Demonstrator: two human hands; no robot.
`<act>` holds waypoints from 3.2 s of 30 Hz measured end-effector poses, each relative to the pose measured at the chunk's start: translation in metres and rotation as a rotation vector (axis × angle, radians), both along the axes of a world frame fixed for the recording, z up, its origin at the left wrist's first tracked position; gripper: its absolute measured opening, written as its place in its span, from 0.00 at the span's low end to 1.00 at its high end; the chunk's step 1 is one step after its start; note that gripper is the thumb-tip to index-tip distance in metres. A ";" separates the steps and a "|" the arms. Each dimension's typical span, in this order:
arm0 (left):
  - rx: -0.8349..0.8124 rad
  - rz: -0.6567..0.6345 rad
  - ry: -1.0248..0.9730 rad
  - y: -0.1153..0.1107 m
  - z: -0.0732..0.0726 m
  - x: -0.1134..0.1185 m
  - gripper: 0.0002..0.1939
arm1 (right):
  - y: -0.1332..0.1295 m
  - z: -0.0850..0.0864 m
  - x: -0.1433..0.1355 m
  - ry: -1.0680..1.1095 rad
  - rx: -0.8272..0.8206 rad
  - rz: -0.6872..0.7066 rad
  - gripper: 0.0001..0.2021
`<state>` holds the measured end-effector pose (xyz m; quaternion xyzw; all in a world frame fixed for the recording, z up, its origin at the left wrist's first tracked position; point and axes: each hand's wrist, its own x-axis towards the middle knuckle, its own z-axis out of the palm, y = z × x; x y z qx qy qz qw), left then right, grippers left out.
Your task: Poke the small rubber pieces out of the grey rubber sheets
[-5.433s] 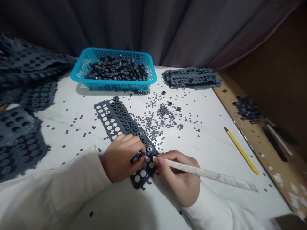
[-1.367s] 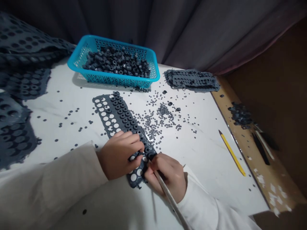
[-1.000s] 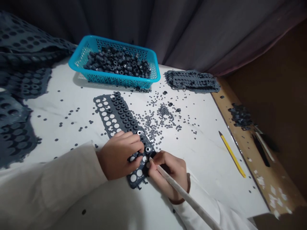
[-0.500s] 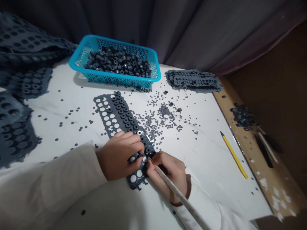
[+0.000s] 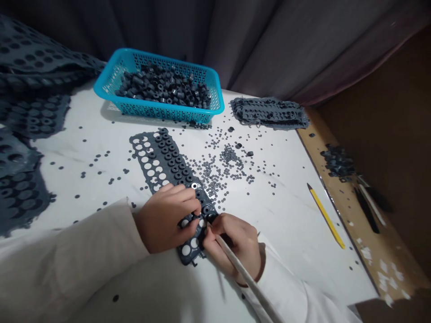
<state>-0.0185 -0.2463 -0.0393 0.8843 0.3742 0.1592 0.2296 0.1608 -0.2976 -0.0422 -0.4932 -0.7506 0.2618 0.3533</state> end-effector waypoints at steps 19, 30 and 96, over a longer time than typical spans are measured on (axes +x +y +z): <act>0.006 -0.001 0.009 0.001 0.001 0.000 0.05 | -0.001 -0.001 0.000 -0.034 0.010 0.018 0.09; 0.011 0.007 0.006 0.000 0.000 0.000 0.05 | 0.002 0.001 0.003 -0.033 -0.012 0.080 0.08; 0.124 -0.056 0.016 0.001 -0.002 0.001 0.11 | 0.006 0.008 -0.005 0.212 -0.317 -0.178 0.10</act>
